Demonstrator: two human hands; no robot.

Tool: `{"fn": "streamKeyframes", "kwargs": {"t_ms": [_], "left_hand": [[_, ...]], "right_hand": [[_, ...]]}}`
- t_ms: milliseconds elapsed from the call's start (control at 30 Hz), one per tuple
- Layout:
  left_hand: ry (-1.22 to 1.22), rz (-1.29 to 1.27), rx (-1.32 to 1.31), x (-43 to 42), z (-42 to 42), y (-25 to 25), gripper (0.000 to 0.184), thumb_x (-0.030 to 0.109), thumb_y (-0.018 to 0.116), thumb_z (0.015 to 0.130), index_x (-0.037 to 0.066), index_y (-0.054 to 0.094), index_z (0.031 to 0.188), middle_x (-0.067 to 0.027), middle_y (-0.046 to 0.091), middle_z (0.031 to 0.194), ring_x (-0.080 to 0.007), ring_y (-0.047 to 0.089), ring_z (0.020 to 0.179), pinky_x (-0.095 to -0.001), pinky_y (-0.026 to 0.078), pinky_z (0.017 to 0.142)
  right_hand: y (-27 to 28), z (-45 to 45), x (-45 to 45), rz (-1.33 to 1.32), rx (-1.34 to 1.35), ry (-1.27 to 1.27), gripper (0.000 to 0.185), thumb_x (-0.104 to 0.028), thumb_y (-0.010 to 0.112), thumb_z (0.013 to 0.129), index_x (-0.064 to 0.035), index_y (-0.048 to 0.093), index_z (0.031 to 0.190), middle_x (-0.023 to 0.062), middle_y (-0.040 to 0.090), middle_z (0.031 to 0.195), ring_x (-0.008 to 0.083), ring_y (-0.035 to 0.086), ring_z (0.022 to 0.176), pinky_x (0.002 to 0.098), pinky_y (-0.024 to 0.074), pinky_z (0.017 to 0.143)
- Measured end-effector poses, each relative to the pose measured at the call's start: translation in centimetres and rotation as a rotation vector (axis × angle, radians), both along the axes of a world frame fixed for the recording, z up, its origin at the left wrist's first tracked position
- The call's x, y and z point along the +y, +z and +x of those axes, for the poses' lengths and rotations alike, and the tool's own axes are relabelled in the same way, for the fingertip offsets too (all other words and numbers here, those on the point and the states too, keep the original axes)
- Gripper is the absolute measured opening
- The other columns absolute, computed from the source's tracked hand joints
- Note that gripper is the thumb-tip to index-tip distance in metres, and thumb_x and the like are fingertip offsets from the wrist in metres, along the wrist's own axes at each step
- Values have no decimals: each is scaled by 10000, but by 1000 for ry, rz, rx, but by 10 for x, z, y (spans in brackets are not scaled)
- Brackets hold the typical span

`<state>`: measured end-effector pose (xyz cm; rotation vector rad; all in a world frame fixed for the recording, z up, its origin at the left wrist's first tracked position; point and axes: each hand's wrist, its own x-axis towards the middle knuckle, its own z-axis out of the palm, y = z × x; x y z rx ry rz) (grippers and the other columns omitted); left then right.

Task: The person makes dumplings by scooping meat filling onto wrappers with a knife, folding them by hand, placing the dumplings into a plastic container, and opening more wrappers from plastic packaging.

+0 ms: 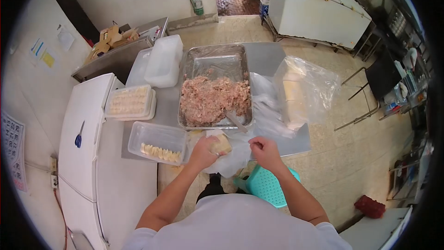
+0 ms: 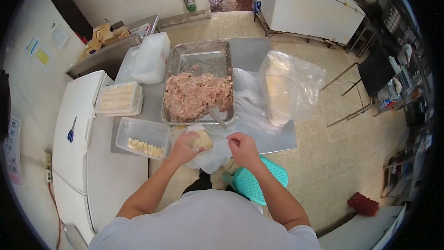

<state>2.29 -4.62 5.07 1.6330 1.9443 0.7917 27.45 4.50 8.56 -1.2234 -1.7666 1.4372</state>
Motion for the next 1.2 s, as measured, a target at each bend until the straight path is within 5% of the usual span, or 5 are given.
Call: {"fn": "streamKeyframes", "kwargs": {"t_ms": [133,433,533,633,1200], "left_hand": [[-103,29,8,6,-14,-4,453,361,895,716,93,723,1040,-200,641,1156,-417,580,1080,-466,487,952],[-241,134,-95,16,-32,-16,298,222,829,737,58,721,961,-277,588,1119,-464,520,1124,-536,437,968],[-268,60,-72,15,-32,-13,279,186,800,748,33,707,963,-260,579,1141,-444,505,1130,-536,421,953],[-284,109,-69,14,-35,-24,297,192,797,753,49,697,994,-248,575,1127,-435,515,1100,-533,430,920],[-350,212,-166,20,-51,-35,146,173,760,762,80,741,873,-240,635,1063,-431,566,1039,-517,470,885]], "right_hand": [[17,-32,9,50,-28,-68,173,-79,643,918,49,707,1016,103,687,752,126,594,646,292,477,593],[21,-103,40,420,-361,-191,133,-30,646,824,-2,704,940,189,673,926,391,668,833,444,543,742],[20,-115,42,403,-374,-225,135,-41,654,831,3,704,948,187,668,934,371,671,812,438,544,729],[23,-121,36,398,-362,-249,150,-26,660,865,22,715,995,152,669,895,238,664,750,331,527,682],[20,-121,13,271,-372,-307,175,-50,675,882,41,715,1026,135,690,891,174,658,761,306,533,699]]}}
